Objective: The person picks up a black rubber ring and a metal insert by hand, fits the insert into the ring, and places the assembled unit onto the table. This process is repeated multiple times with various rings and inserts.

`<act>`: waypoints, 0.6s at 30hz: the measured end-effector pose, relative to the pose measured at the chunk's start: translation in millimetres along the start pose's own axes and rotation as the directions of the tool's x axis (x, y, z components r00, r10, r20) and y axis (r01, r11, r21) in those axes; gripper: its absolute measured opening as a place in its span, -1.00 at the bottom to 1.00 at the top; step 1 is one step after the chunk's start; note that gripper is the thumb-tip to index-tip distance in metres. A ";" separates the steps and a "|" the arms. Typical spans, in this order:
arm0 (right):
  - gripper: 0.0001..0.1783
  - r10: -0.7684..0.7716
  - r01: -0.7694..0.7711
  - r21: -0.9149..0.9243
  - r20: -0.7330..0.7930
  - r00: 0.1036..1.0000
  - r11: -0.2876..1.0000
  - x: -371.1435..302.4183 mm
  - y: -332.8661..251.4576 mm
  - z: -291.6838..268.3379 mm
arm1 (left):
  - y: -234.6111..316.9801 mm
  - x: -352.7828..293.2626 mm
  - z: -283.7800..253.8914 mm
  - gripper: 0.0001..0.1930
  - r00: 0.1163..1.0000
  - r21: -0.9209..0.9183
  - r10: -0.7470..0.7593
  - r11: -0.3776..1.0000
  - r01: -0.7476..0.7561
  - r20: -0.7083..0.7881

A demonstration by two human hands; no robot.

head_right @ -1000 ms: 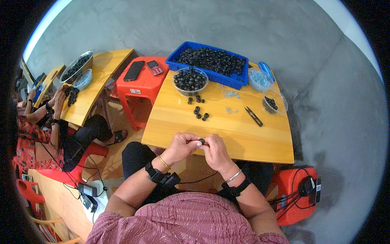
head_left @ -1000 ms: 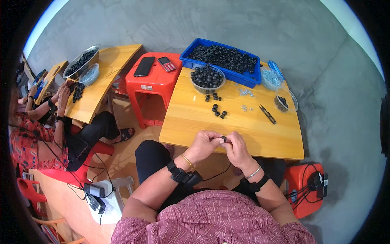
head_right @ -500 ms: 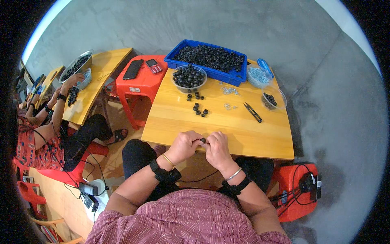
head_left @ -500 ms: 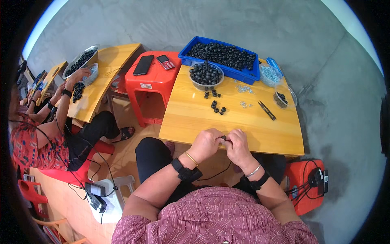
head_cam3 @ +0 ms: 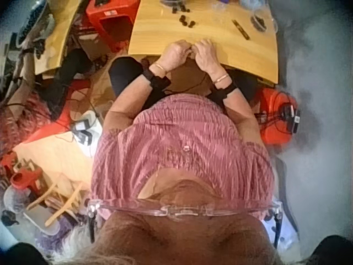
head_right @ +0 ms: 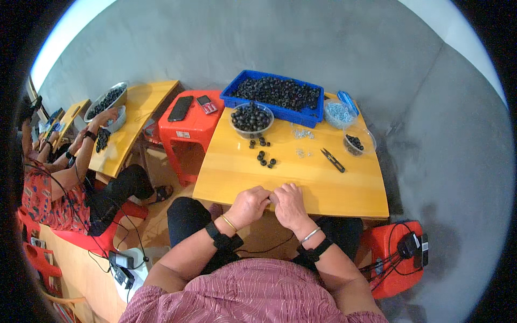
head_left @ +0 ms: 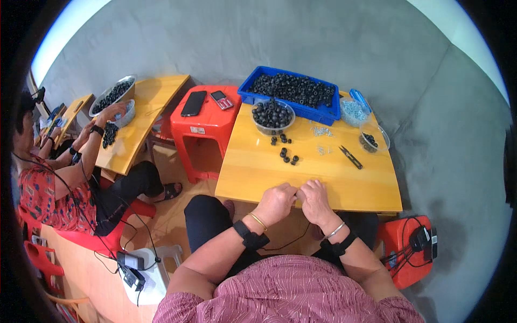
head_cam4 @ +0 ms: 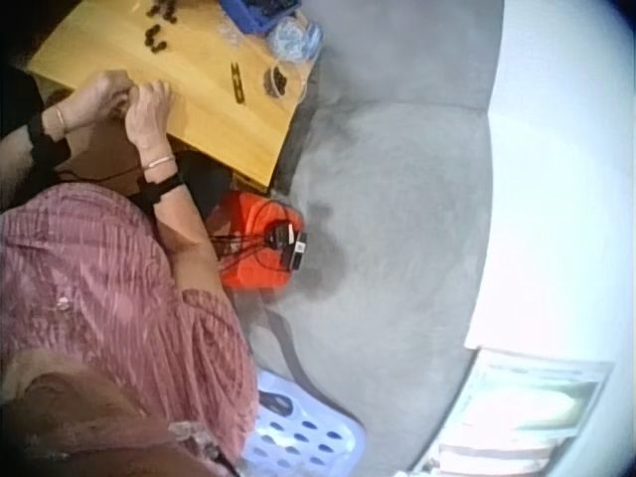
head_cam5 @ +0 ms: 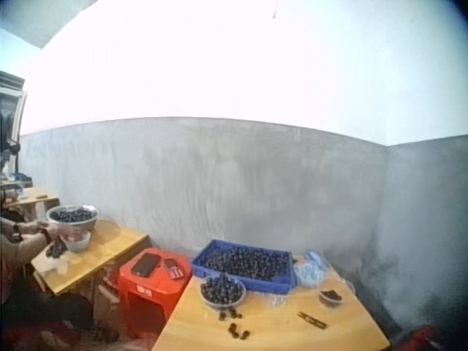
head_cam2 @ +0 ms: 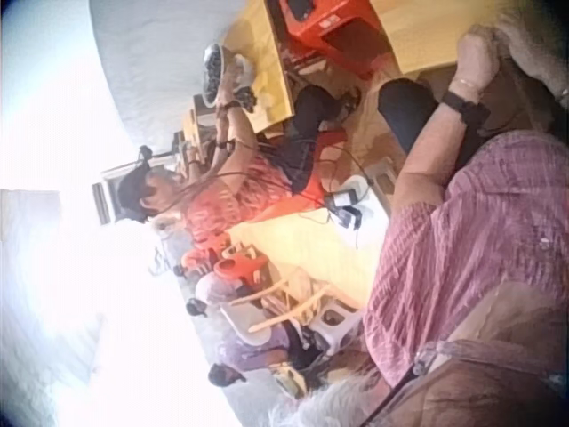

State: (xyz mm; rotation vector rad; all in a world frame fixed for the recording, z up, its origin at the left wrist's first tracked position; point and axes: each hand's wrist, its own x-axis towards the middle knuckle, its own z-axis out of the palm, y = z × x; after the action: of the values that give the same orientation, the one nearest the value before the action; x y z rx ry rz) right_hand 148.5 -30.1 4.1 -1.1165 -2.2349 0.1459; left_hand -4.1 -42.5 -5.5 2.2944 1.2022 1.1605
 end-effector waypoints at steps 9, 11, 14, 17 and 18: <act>-0.85 0.107 -0.104 -0.033 0.104 0.989 0.994 2.4 -3.0 -2.5 | -0.6 2.5 2.8 -0.94 1.000 0.043 -0.027 0.999 0.027 -0.013; -0.85 0.130 -0.124 -0.050 0.156 0.979 0.991 4.2 -3.6 -3.2 | -1.2 3.4 2.3 -0.95 0.999 0.046 -0.029 0.998 0.030 -0.023; -0.85 0.117 -0.105 -0.085 0.150 0.982 0.991 4.0 -4.3 -3.4 | 1.2 2.4 3.3 -0.95 0.999 0.067 -0.052 0.996 0.053 -0.009; -0.83 0.131 -0.122 -0.069 0.145 0.981 0.990 4.7 -6.5 -4.5 | -0.4 2.6 4.0 -0.95 0.999 0.091 -0.049 0.995 0.051 -0.019; -0.83 0.135 -0.126 -0.066 0.146 0.980 0.990 5.0 -5.9 -3.5 | -0.5 3.3 2.7 -0.95 0.999 0.092 -0.051 0.994 0.052 -0.012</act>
State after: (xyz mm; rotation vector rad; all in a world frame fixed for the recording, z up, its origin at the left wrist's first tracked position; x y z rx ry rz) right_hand 144.2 -30.7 11.4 -1.3229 -2.3096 0.2296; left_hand -1.2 -39.3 -5.8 2.3118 1.3371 1.1206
